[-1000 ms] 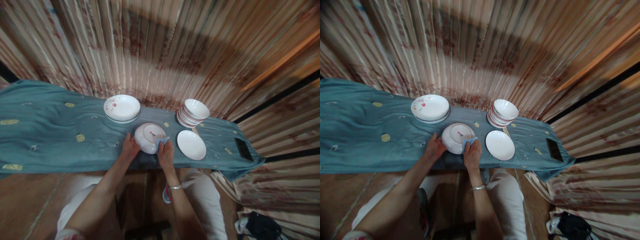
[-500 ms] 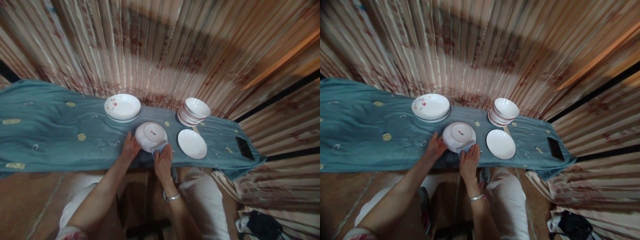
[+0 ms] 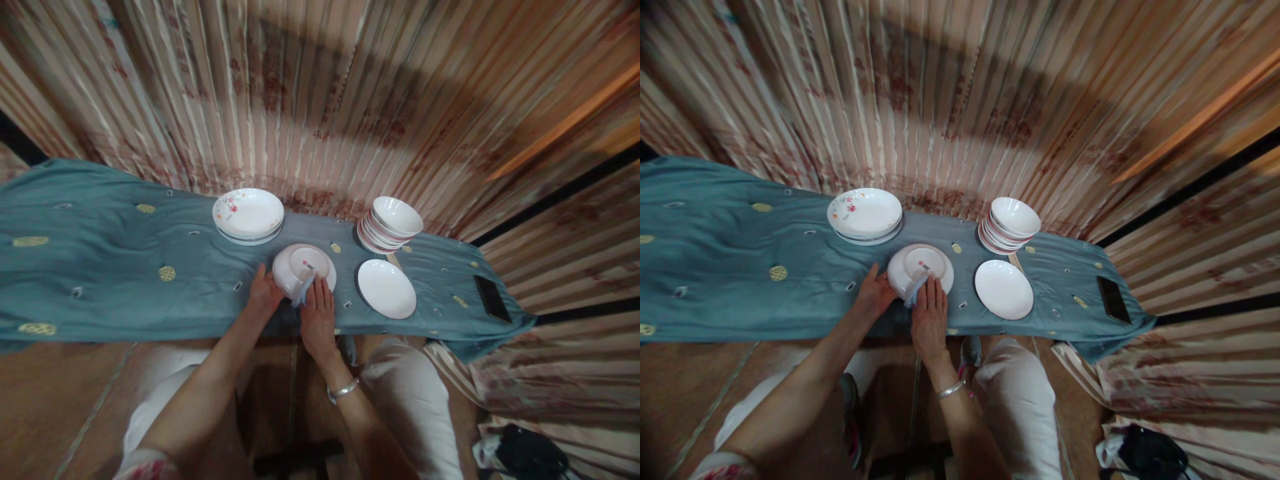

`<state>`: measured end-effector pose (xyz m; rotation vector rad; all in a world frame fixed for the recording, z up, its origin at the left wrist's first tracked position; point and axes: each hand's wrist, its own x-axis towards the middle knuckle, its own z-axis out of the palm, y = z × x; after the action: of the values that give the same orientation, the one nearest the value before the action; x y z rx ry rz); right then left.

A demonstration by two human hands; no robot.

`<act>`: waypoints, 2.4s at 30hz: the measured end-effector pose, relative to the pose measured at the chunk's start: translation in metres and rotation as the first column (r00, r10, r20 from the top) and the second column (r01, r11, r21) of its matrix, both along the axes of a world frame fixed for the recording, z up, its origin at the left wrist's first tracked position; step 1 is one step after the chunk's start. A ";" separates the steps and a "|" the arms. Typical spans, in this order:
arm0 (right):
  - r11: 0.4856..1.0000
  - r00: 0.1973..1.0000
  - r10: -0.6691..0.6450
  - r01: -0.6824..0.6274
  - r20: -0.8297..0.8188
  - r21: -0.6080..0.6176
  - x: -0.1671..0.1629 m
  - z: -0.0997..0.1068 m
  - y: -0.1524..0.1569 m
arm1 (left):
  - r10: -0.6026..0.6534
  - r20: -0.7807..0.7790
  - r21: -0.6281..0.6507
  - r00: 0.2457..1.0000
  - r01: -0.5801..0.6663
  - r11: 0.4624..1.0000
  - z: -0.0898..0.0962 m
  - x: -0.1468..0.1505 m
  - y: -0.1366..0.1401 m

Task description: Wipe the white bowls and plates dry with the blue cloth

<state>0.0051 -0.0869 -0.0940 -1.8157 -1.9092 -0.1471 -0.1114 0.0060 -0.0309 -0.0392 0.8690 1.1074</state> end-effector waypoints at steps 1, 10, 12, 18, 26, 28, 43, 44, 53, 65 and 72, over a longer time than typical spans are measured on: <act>1.000 1.000 0.017 -0.017 0.009 0.005 0.000 0.001 0.001 | 0.003 0.009 -0.002 1.000 -0.003 1.000 0.000 0.000 0.000; 0.989 0.987 0.143 -0.145 0.078 0.017 -0.008 0.023 0.021 | 0.008 0.059 -0.004 0.998 -0.008 1.000 0.004 0.001 -0.001; 0.986 0.983 0.165 -0.165 0.075 -0.008 -0.011 0.031 0.026 | 0.003 0.031 0.002 1.000 -0.003 1.000 0.006 0.001 -0.001; 0.981 0.980 0.187 -0.183 0.065 -0.067 -0.016 0.046 0.046 | -0.018 0.027 0.043 0.999 0.017 0.999 0.005 0.000 -0.003; 0.970 0.977 0.199 -0.186 0.075 -0.156 -0.018 0.060 0.074 | 0.000 0.061 0.019 0.998 -0.001 1.000 0.007 0.000 -0.003; 0.967 0.976 0.202 -0.186 0.078 -0.174 -0.018 0.065 0.078 | -0.003 0.088 0.016 0.996 0.002 1.000 0.006 -0.001 -0.002; 0.935 0.986 0.146 -0.110 0.083 -0.338 -0.008 0.077 0.110 | 0.002 0.091 0.003 0.996 -0.002 1.000 0.002 0.000 0.000; 0.936 0.985 0.145 -0.106 0.091 -0.336 -0.006 0.077 0.112 | 0.001 0.089 0.003 0.996 -0.001 1.000 0.002 0.000 0.000; 0.941 0.986 0.060 -0.004 0.155 -0.337 0.013 0.069 0.126 | 0.004 0.043 -0.004 0.999 -0.004 1.000 0.006 0.001 -0.002; 0.964 0.974 0.038 0.023 0.221 -0.267 0.042 0.053 0.124 | 0.041 0.030 -0.037 0.999 -0.040 0.999 0.008 0.001 -0.002; 0.970 0.974 -0.021 0.074 0.225 -0.232 0.057 0.045 0.111 | 0.040 0.006 -0.056 0.999 -0.039 0.998 0.010 0.000 -0.003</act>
<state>0.0624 0.0244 -0.0486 -2.0802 -2.1138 -0.1460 -0.1109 0.0030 -0.0205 -0.1070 0.8958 1.1192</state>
